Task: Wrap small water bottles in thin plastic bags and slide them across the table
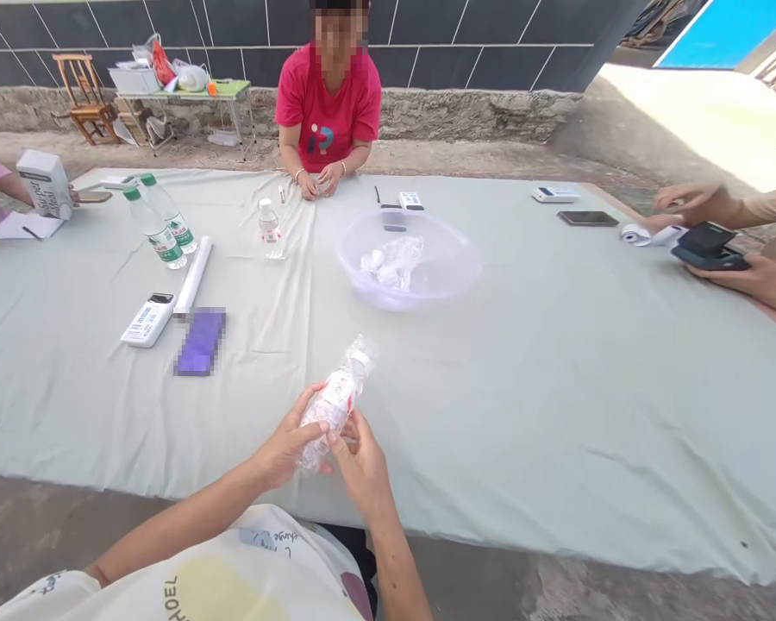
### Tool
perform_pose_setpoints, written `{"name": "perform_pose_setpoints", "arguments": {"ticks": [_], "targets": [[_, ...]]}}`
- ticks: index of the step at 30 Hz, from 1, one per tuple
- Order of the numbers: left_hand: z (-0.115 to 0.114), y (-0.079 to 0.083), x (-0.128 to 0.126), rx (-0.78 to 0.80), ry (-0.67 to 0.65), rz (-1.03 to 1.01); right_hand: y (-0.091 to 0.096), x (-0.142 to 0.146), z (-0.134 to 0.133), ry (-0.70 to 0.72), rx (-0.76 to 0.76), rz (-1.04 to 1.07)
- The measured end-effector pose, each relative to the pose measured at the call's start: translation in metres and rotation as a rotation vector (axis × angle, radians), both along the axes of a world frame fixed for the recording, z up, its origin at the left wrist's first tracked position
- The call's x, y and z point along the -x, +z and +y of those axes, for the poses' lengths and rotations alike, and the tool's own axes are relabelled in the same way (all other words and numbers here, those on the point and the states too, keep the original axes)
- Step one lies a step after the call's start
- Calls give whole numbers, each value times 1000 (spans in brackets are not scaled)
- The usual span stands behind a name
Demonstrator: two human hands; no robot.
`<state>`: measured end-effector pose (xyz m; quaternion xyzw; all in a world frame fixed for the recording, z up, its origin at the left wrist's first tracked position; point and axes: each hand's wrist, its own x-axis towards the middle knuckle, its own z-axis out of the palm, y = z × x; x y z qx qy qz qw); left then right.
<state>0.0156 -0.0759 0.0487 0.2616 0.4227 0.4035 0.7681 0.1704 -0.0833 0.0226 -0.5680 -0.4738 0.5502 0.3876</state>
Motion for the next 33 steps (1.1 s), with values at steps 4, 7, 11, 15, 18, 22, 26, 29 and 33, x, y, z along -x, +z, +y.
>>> {"name": "perform_pose_setpoints", "arguments": {"ticks": [4, 7, 11, 15, 18, 22, 26, 29, 33], "targets": [[-3, 4, 27, -66, -4, 128, 25, -25, 21, -117, -196, -336], [-9, 5, 47, -229, -107, 201, 39, -36, 45, -257, -560, -300], [-17, 12, 63, -338, -159, 235, 34, -23, 63, -60, -516, 11], [-13, 13, 64, -209, 179, 69, 17, 18, 55, -121, -253, 609], [1, 10, 60, 71, 536, -83, 15, 54, 40, -243, -250, 779], [19, 4, 51, 441, 586, -298, 21, 84, 36, -230, -433, 645], [25, -7, 41, 515, 425, -609, 23, 90, 51, -76, -597, 396], [29, -18, 37, 494, 343, -810, 17, 88, 66, 90, -557, 328], [39, -33, 42, 440, 313, -816, 1, 80, 83, 266, -385, 164]]}}
